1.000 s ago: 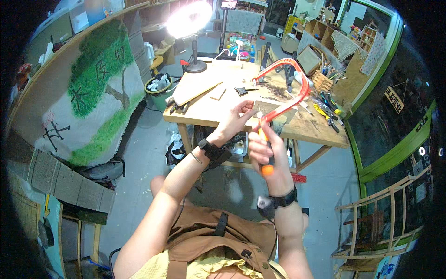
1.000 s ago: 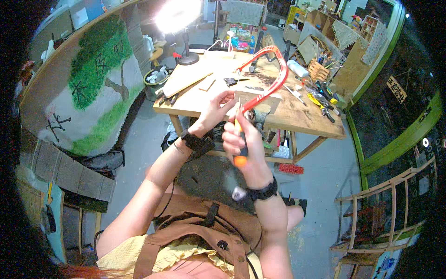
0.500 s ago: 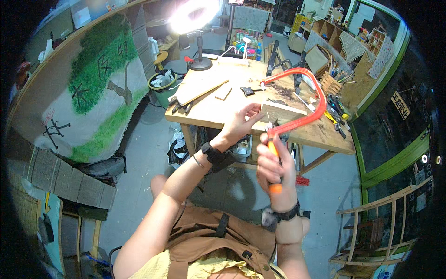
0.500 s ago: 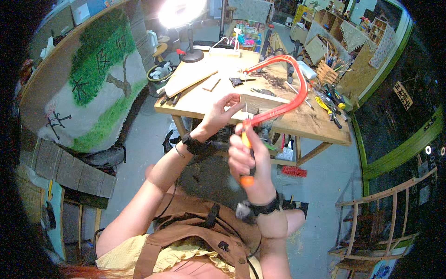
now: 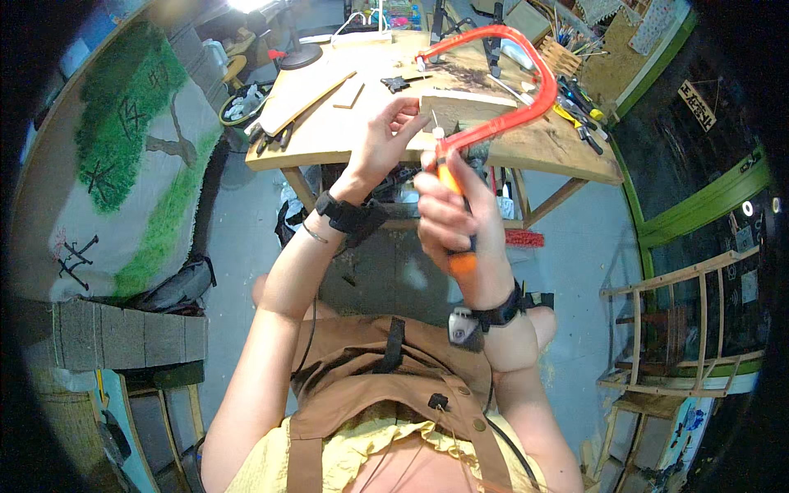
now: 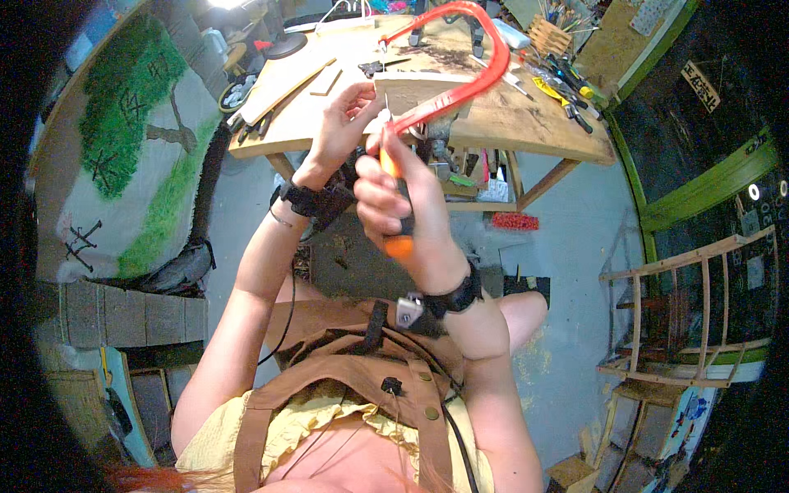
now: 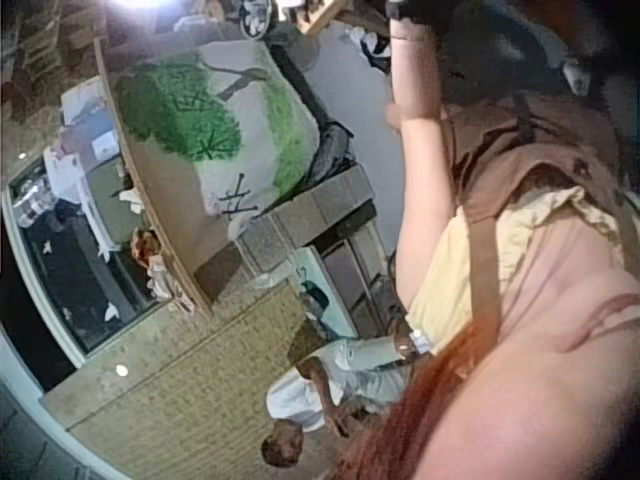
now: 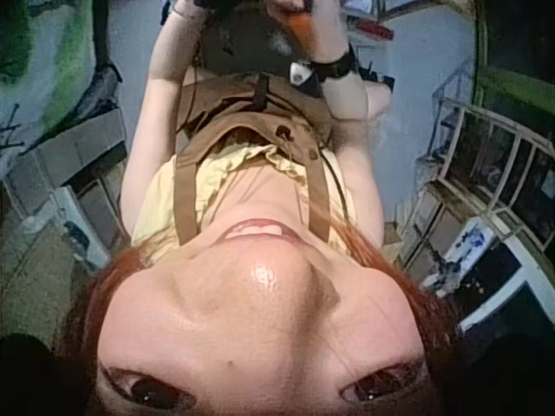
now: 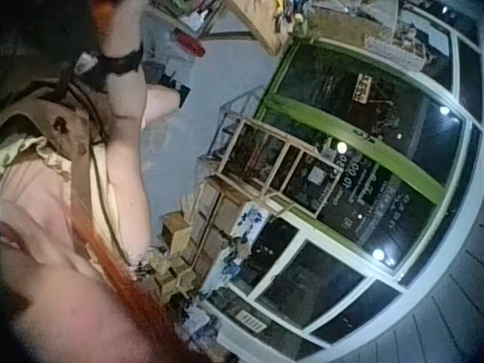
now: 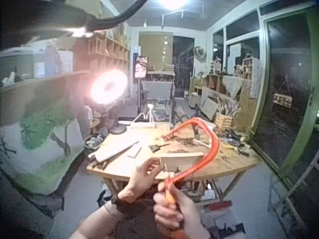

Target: The person saws a wood block using a coping saw. They hold the saw handle with one hand and guide the frame with the other while the wood is secured by a clamp on a table.

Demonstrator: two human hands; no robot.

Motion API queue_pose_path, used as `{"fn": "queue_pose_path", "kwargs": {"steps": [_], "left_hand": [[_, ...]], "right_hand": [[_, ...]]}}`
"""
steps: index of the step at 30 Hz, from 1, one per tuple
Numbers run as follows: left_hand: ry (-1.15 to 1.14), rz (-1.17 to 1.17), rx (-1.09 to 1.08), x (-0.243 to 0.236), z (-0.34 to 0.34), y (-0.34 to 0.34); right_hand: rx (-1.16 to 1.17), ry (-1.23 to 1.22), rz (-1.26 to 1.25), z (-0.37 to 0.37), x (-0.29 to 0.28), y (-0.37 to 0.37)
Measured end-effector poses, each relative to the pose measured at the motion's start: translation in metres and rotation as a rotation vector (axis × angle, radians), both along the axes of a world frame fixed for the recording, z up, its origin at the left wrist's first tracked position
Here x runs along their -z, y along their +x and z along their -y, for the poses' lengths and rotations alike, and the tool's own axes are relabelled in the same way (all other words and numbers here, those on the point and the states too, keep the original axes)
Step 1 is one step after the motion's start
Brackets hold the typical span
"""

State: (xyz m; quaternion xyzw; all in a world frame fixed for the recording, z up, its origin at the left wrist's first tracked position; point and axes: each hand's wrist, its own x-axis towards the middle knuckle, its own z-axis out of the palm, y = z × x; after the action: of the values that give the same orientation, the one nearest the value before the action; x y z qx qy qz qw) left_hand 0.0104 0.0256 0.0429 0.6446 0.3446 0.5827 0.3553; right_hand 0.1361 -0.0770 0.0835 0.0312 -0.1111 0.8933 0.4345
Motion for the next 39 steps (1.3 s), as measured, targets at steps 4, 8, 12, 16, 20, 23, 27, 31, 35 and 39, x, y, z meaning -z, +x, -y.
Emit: {"fn": "queue_pose_path", "kwargs": {"steps": [4,8,12,16,20,23,27,31,35,39], "left_hand": [[0.011,0.031,0.001,-0.003,0.004,0.002],[0.013,0.012,0.007,0.001,0.001,-0.008],[-0.009,0.034,0.042,-0.002,0.003,-0.003],[0.003,-0.019,0.008,-0.008,0.004,-0.003],[-0.042,-0.054,-0.011,0.0,0.0,-0.009],[-0.059,0.021,0.049,-0.003,0.003,-0.002],[-0.047,0.02,0.052,-0.002,0.0,-0.003],[-0.054,-0.009,0.0,-0.003,0.005,-0.006],[-0.006,0.048,0.061,-0.006,0.003,0.0],[-0.006,-0.008,0.025,0.004,-0.005,-0.009]], "right_hand": [[-0.019,-0.1,-0.036,-0.023,-0.008,-0.007],[-0.059,-0.052,0.012,0.014,-0.003,0.003],[-0.109,-0.104,0.016,-0.008,-0.011,-0.001],[-0.039,-0.141,0.042,-0.019,-0.016,-0.002],[-0.015,-0.078,0.067,0.02,-0.015,0.004],[-0.005,-0.119,0.095,-0.007,-0.019,-0.005],[-0.051,-0.137,0.068,-0.003,-0.021,0.002],[-0.044,-0.053,0.043,0.023,-0.017,0.01],[0.115,-0.126,0.27,-0.02,-0.026,-0.003],[-0.061,-0.087,0.121,0.014,-0.022,0.009]]}}
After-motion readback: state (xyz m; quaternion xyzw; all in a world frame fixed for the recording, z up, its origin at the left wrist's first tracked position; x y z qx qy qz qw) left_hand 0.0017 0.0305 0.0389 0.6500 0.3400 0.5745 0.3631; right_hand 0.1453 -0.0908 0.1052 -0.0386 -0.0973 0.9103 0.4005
